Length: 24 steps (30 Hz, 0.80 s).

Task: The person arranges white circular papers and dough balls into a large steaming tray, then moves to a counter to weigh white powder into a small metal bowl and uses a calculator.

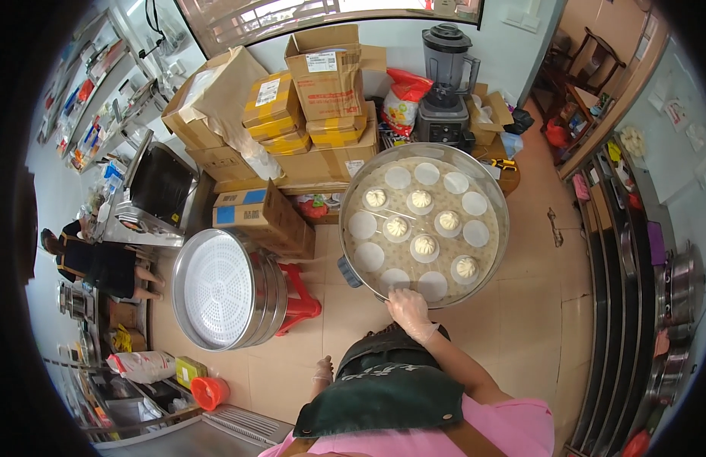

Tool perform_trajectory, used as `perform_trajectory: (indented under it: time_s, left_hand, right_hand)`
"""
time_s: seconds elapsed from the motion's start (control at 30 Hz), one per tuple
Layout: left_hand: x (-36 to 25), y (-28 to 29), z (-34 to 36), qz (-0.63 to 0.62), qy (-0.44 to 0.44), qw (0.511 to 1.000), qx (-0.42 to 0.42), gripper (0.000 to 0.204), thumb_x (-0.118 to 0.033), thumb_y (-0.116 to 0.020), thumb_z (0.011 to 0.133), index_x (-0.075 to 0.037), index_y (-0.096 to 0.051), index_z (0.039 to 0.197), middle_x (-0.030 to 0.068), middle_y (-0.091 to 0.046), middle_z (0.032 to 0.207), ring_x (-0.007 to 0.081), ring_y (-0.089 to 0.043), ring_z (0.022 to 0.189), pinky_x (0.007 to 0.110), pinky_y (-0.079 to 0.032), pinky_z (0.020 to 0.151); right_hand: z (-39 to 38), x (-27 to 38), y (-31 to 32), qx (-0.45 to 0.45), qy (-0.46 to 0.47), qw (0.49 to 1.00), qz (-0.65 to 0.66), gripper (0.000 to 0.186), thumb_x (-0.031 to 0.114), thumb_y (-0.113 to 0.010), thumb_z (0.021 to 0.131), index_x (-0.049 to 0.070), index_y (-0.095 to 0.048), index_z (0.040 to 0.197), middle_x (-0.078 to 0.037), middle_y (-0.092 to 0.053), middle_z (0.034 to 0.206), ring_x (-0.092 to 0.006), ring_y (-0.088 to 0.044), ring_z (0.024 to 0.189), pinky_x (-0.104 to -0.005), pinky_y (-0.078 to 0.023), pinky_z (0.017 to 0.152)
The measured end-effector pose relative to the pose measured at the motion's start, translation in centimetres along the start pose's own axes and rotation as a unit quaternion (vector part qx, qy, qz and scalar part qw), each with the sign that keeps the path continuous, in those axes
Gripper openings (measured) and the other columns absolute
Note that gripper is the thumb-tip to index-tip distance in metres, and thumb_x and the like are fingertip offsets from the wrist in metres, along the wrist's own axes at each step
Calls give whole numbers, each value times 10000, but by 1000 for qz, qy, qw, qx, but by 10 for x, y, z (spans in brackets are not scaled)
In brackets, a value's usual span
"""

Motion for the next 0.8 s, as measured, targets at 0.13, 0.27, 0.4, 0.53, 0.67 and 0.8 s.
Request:
perform_trajectory:
  time_s: [0.13, 0.27, 0.4, 0.53, 0.67, 0.8]
  left_hand:
    - [-1, 3, -3, 5, 10, 1000, 1, 268, -347, -597, 827, -79, -591, 827, 38, -529, 646, 175, -435, 514, 364, -351, 468]
    - [-8, 3, -10, 7, -20, 1000, 20, 263, -352, -593, 823, -92, -570, 786, 28, -507, 623, 168, -421, 499, 357, -338, 457]
    - [-4, 9, -9, -5, -21, 1000, 18, 258, -351, -591, 820, -105, -547, 755, 18, -491, 612, 162, -412, 493, 356, -324, 451]
    - [-9, 5, -18, -27, 1, 999, 31, 250, -345, -590, 818, -102, -553, 776, 21, -501, 634, 164, -417, 517, 363, -327, 469]
    - [-12, 3, -24, -41, 7, 998, 47, 250, -343, -590, 816, -96, -559, 796, 31, -509, 652, 168, -422, 534, 365, -331, 481]
    - [-5, 4, -12, -2, 6, 999, 34, 257, -341, -593, 814, -85, -568, 821, 35, -518, 676, 173, -429, 548, 369, -340, 493]
  right_hand:
    - [1, 1, 1, 8, -3, 1000, -2, 341, 206, -676, 727, -5, -618, 989, -87, -597, 698, -230, -605, 667, -345, -489, 599]
    - [1, 0, 1, 8, -7, 1000, -4, 340, 210, -680, 723, -1, -620, 983, -83, -598, 694, -227, -607, 666, -342, -490, 597]
    - [3, 3, 2, 6, -5, 1000, 0, 333, 206, -685, 718, 1, -621, 973, -84, -597, 689, -229, -607, 663, -341, -490, 594]
    - [1, 0, 0, 3, -7, 1000, -2, 330, 198, -688, 715, -1, -622, 969, -88, -597, 688, -232, -607, 660, -343, -490, 592]
    - [-1, -1, 2, 1, -11, 1000, -1, 329, 199, -688, 714, -3, -624, 966, -89, -595, 684, -234, -606, 658, -345, -490, 592]
    - [1, 1, 1, 5, -7, 1000, 2, 341, 199, -688, 714, -12, -626, 976, -96, -606, 695, -234, -610, 665, -346, -494, 597]
Point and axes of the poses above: each hand's wrist, its own z-axis towards the middle knuckle, its own y-axis out of the back of the hand, x = y × z, the point moved 3 cm from there along z, towards the middle knuckle
